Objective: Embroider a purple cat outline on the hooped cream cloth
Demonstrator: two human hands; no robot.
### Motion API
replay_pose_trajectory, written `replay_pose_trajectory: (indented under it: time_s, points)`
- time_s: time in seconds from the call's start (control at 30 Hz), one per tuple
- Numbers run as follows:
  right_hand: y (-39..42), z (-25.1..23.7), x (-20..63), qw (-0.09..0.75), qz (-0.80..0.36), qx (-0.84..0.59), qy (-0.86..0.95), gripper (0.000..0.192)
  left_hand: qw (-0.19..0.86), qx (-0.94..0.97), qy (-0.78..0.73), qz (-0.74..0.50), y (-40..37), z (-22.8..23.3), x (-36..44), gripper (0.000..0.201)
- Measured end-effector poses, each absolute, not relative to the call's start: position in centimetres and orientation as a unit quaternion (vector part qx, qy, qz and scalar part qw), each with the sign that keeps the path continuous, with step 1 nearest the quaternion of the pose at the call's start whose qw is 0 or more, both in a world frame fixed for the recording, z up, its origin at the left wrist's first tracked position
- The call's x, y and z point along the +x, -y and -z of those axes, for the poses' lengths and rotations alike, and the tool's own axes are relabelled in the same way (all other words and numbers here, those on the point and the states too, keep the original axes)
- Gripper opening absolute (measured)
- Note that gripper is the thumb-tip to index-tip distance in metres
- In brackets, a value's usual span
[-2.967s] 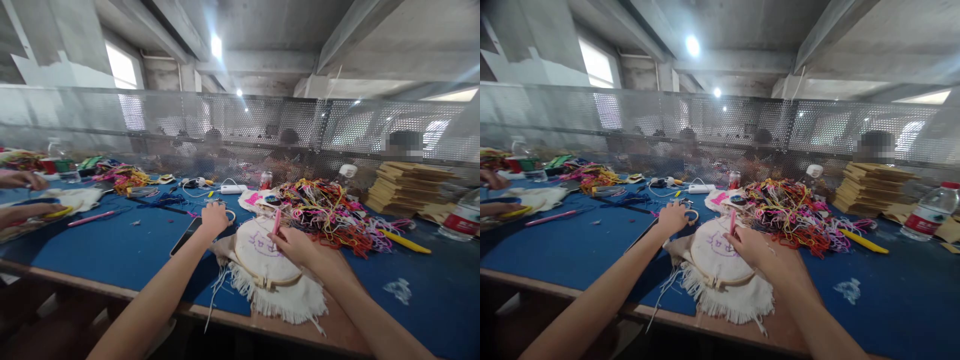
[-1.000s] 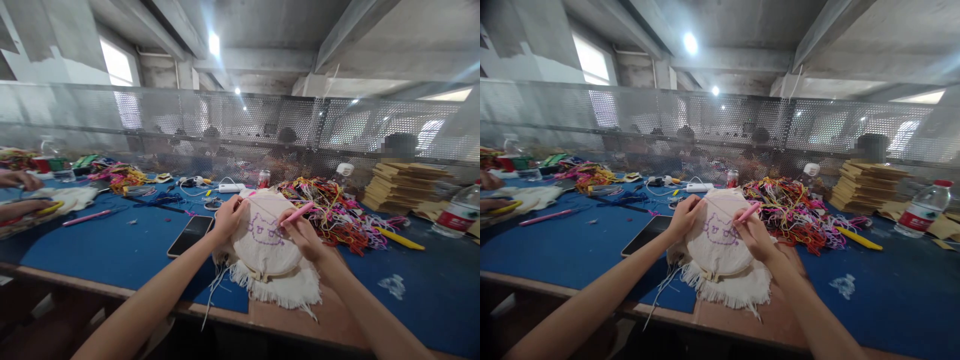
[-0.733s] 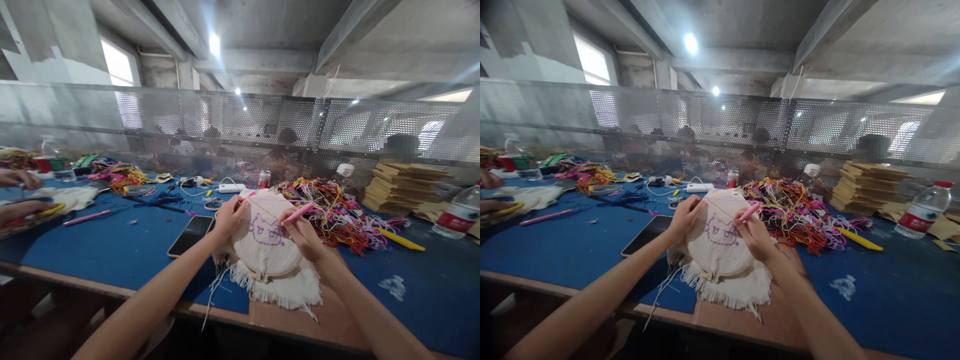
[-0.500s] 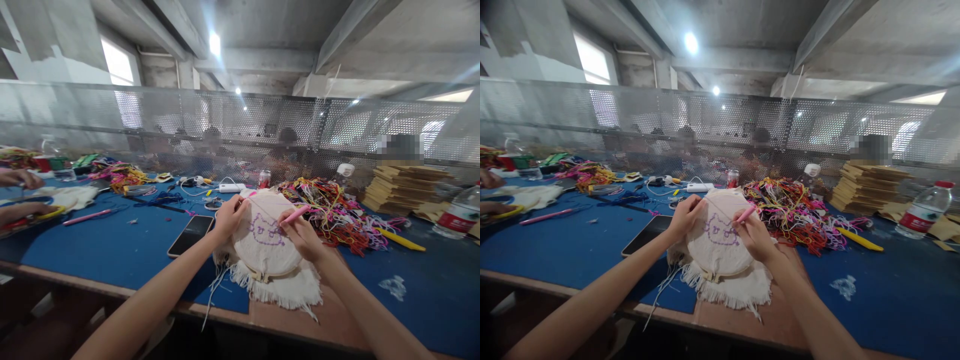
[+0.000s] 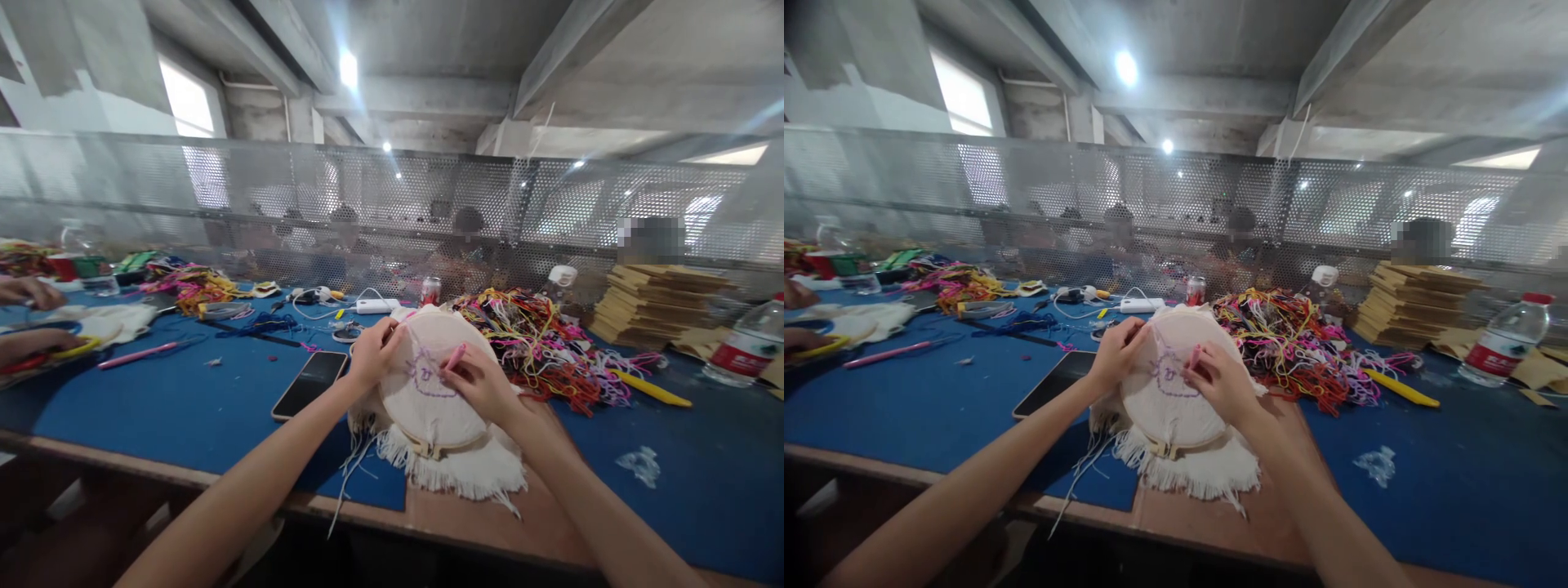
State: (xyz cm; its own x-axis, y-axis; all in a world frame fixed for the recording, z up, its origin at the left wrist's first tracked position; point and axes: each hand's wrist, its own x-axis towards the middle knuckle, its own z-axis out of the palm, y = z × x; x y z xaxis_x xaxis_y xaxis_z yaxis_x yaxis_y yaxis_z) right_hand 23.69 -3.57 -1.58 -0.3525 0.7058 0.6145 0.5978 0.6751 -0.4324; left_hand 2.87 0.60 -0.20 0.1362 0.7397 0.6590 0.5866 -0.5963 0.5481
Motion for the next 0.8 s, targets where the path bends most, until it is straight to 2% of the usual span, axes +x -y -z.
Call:
replay_pose_trajectory:
  time_s: [0.23, 0.43, 0.8]
  points:
    - [3.6, 1.43, 24.02, 0.436, -0.13, -0.465, 0.759, 0.033, 0.098, 0.742, -0.444, -0.493, -0.89, 0.53, 2.86, 0.029]
    - [3.31, 1.91, 24.18, 0.483, -0.166, -0.442, 0.737, 0.035, 0.096, 0.741, -0.449, -0.491, -1.05, 0.65, 2.91, 0.028]
    - [3.49, 1.86, 24.14, 0.498, -0.166, -0.435, 0.732, 0.036, 0.104, 0.74, -0.451, -0.488, -1.17, 0.92, 2.9, 0.029]
